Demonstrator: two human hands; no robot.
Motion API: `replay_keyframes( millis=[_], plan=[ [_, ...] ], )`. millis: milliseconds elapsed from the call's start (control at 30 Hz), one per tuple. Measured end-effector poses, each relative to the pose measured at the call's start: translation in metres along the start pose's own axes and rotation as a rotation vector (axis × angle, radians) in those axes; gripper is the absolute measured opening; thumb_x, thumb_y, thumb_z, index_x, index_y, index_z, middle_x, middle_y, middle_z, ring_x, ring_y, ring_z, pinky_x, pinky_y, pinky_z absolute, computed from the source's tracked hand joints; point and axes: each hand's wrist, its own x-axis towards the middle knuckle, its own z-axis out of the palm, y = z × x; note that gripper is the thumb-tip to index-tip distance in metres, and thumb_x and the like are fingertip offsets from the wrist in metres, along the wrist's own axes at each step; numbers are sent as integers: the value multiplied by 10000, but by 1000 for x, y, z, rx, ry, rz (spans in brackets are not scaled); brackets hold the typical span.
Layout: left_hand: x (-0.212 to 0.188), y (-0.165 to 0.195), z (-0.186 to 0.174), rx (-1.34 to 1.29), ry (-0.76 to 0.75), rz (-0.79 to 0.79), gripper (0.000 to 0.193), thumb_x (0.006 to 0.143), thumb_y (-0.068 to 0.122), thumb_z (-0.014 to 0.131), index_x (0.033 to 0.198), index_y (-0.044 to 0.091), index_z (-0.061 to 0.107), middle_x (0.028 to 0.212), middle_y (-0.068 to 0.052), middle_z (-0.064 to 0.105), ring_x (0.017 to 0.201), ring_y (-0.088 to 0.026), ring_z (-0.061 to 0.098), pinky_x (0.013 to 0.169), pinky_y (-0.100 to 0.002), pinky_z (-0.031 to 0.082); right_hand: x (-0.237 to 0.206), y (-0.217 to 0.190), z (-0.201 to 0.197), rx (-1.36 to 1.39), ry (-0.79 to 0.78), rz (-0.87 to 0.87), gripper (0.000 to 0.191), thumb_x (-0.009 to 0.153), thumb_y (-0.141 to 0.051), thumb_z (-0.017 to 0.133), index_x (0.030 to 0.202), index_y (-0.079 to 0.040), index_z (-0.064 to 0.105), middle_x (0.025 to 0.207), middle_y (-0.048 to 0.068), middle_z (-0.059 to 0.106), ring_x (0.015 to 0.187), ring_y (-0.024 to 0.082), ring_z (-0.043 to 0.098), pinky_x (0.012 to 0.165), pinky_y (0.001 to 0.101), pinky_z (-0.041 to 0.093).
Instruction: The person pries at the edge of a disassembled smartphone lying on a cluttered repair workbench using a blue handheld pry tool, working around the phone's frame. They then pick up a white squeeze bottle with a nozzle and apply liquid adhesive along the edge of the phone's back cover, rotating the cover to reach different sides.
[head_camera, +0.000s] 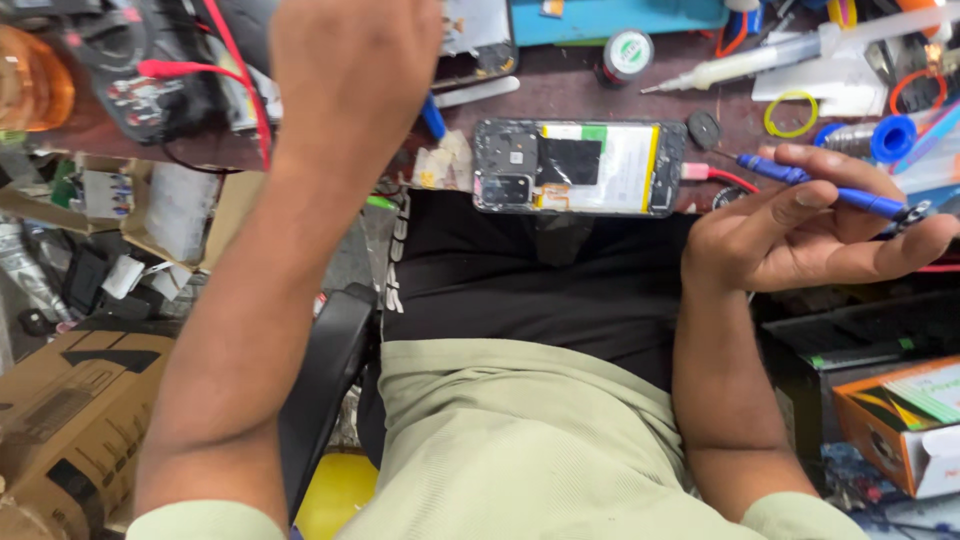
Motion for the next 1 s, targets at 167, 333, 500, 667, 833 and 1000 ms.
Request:
replay_keyframes(
  millis=[167, 333, 500, 667, 833, 1000],
  plan=[
    [-37, 26, -51, -181, -61, -110, 102, 1070, 43, 656, 1122, 29, 569, 1026, -108, 569, 906, -288, 603, 751, -408, 487, 8, -1, -5, 49, 18, -22, 619, 1131, -92, 505, 1566, -283, 108, 1291, 108, 577, 770, 229, 632, 685, 345, 602],
    [-66, 53, -65, -377, -150, -320, 151, 1098, 48, 747, 1094, 29, 597, 938, -102, 535, 712, -204, 564, 639, -350, 453, 12, 2, -3, 73, 5, -76, 629, 1120, -73, 503, 1569, -274, 111, 1236, 125, 598, 744, 231, 631, 641, 343, 605],
    [-88, 68, -59, -479, -180, -340, 133, 1088, 72, 748, 1101, 51, 617, 949, -64, 580, 729, -171, 614, 658, -314, 486, 14, 4, -2, 56, -10, -118, 613, 1116, -84, 499, 1568, -266, 127, 1215, 138, 591, 751, 226, 626, 647, 349, 602],
    [-95, 69, -48, -555, -149, -307, 105, 1055, 53, 713, 1126, 55, 636, 986, -78, 600, 777, -202, 643, 696, -344, 519, 8, 1, -1, 83, 14, -36, 615, 1131, -97, 509, 1564, -260, 104, 1207, 142, 563, 785, 222, 604, 668, 369, 602],
    [-98, 74, -41, -562, -104, -224, 122, 1015, 39, 698, 1115, 66, 632, 986, -80, 618, 777, -247, 640, 688, -361, 520, 3, -2, 0, 86, 20, -2, 630, 1145, -118, 524, 1581, -279, 99, 1177, 145, 557, 779, 214, 591, 682, 352, 572],
    [-104, 73, -37, -603, -115, -238, 141, 976, 62, 751, 1034, 68, 623, 913, -64, 615, 781, -239, 648, 685, -377, 519, 1, -5, 2, 97, 24, -9, 635, 1136, -121, 525, 1590, -270, 107, 1161, 161, 573, 724, 219, 577, 635, 342, 552]
  ],
)
